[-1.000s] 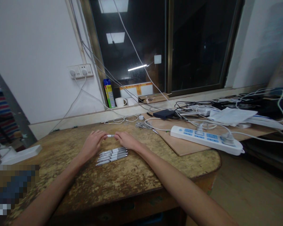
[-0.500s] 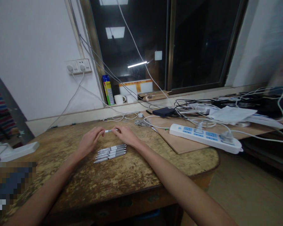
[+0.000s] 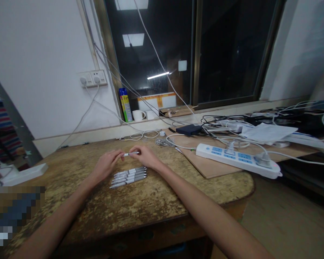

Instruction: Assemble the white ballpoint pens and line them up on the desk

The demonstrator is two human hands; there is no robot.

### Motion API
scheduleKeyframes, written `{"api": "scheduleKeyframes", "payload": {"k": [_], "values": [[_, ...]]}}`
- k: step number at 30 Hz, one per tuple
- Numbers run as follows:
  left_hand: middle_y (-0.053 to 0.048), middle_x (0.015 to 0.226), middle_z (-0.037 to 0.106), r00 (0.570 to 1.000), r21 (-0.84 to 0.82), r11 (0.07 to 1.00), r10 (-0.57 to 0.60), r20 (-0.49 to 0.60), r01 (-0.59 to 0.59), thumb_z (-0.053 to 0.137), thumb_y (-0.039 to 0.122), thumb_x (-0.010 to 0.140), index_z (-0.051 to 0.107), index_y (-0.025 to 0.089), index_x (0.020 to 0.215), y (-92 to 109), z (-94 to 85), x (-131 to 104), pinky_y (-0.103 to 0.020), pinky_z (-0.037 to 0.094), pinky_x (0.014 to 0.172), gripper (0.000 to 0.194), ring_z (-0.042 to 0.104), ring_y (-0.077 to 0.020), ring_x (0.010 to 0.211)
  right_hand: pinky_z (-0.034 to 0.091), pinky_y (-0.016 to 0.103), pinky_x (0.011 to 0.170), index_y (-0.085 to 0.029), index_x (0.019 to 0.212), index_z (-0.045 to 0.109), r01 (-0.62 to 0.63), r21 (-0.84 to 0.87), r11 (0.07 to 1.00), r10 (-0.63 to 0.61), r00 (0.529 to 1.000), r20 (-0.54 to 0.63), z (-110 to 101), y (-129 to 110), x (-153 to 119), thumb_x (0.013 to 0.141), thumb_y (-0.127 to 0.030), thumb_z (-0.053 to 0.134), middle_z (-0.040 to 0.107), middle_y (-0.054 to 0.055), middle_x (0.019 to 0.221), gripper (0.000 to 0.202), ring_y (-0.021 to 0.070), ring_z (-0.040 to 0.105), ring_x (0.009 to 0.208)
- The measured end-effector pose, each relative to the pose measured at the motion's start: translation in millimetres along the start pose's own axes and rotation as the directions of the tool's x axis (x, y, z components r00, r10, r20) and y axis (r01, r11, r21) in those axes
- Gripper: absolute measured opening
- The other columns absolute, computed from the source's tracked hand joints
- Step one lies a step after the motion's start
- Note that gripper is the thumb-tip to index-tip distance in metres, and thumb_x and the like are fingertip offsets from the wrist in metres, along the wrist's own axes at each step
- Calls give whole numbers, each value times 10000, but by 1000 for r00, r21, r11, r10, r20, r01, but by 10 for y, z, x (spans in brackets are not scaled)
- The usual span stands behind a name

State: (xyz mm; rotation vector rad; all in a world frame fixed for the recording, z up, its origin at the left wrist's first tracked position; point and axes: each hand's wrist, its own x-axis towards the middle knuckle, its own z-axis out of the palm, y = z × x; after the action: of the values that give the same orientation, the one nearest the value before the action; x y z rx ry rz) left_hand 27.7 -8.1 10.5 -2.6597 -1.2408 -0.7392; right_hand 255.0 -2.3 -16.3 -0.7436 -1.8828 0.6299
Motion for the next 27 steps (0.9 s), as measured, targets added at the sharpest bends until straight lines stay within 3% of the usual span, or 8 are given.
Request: {"api": "scheduleKeyframes", "payload": {"k": [2,7,11,17,21,27], "values": [[-45,910,695,1000,-9,1000,-2,3,2,351,421,1089,655,242,908,-1,5,0,-315,432,846,396,654,-237,903,514,310,880,-154,1010,716,34,29,999,-33,999,-34,6,-3,5,876,-275,715,753,69,1015,180,183,686,924],[-43,929,704,1000,-36,999,7,13,-7,353,410,1088,651,242,915,-4,14,8,-316,432,859,384,654,-234,913,534,310,788,-145,965,733,-74,72,995,73,997,7,25,13,-2,950,-351,610,753,70,888,240,179,685,795],[-38,919,704,1000,-57,998,21,17,-20,348,411,1089,647,241,909,2,17,7,-316,437,860,388,657,-233,904,527,320,873,-158,988,727,-4,62,998,6,999,-45,30,14,-4,849,-260,718,759,66,983,172,193,690,920],[-39,951,714,1000,-91,996,11,24,-9,342,394,1090,644,241,922,52,-11,-16,-320,435,852,378,665,-240,935,539,312,777,-145,939,737,-67,75,995,68,998,-15,43,-15,0,948,-338,607,756,68,873,233,181,693,783],[-46,967,720,1000,-96,995,-10,29,12,344,402,1087,634,237,915,61,-22,-23,-322,434,849,376,665,-242,933,535,330,902,-158,1013,732,-2,93,996,8,998,-66,59,-34,2,849,-276,726,766,76,1030,202,201,708,963],[-44,966,720,999,-125,992,4,32,0,334,406,1091,616,237,886,75,-33,-15,-315,422,856,388,668,-238,945,533,306,748,-138,929,748,-76,91,993,79,996,-29,52,-63,-3,918,-335,648,762,68,853,221,178,687,740]]}}
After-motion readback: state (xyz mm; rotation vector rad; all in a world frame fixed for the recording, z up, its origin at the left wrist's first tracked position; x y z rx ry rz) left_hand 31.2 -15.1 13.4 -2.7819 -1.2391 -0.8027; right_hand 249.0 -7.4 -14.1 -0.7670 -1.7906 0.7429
